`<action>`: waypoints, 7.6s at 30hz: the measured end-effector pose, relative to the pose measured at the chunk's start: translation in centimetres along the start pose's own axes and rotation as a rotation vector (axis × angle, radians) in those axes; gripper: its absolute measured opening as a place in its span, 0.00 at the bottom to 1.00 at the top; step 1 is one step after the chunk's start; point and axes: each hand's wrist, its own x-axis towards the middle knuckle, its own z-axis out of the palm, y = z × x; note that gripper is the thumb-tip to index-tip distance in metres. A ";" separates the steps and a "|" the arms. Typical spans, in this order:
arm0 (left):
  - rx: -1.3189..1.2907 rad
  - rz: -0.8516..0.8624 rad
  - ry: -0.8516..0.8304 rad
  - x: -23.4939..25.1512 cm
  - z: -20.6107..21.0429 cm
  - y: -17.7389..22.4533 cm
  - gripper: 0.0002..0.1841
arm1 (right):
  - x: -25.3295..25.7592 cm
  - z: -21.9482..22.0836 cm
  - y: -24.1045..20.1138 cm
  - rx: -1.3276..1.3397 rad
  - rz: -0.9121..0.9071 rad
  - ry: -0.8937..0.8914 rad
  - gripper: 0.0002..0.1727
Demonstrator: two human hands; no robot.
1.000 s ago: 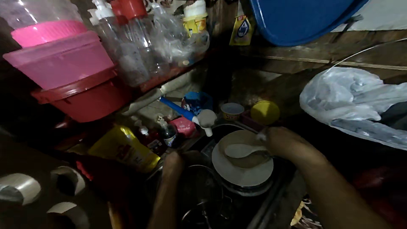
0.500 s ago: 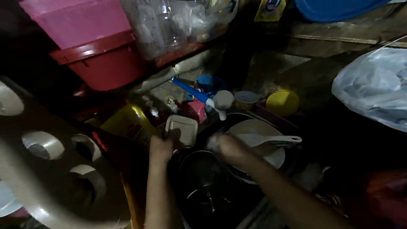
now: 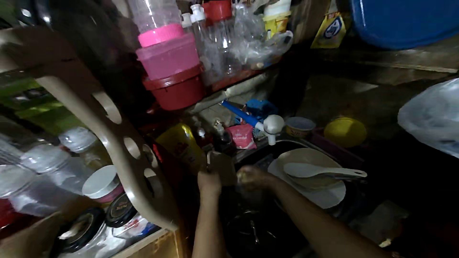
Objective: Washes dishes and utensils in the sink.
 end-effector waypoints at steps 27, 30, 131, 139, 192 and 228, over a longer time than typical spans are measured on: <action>-0.699 -0.030 -0.176 -6.6 1.2 -2.7 0.15 | -2.0 3.7 -6.4 -0.262 -0.406 0.450 0.30; -0.774 -0.023 -0.110 -7.0 1.0 -2.5 0.15 | -0.7 1.0 -4.1 -0.300 -0.367 0.677 0.28; -1.256 -0.153 -0.519 -6.3 -0.4 0.6 0.26 | -6.2 -4.0 -14.7 -0.216 -0.359 0.791 0.21; -1.291 -0.169 -0.382 -6.3 0.0 0.3 0.20 | -6.7 -1.4 -14.2 -0.339 -0.258 0.744 0.20; -0.980 0.068 -0.139 -5.4 -0.5 -0.8 0.10 | -6.7 -1.8 -8.0 -0.496 -0.072 0.705 0.22; -0.676 0.335 -0.229 -6.0 -0.2 -1.1 0.12 | -7.8 2.0 -10.8 -0.516 -0.681 0.772 0.17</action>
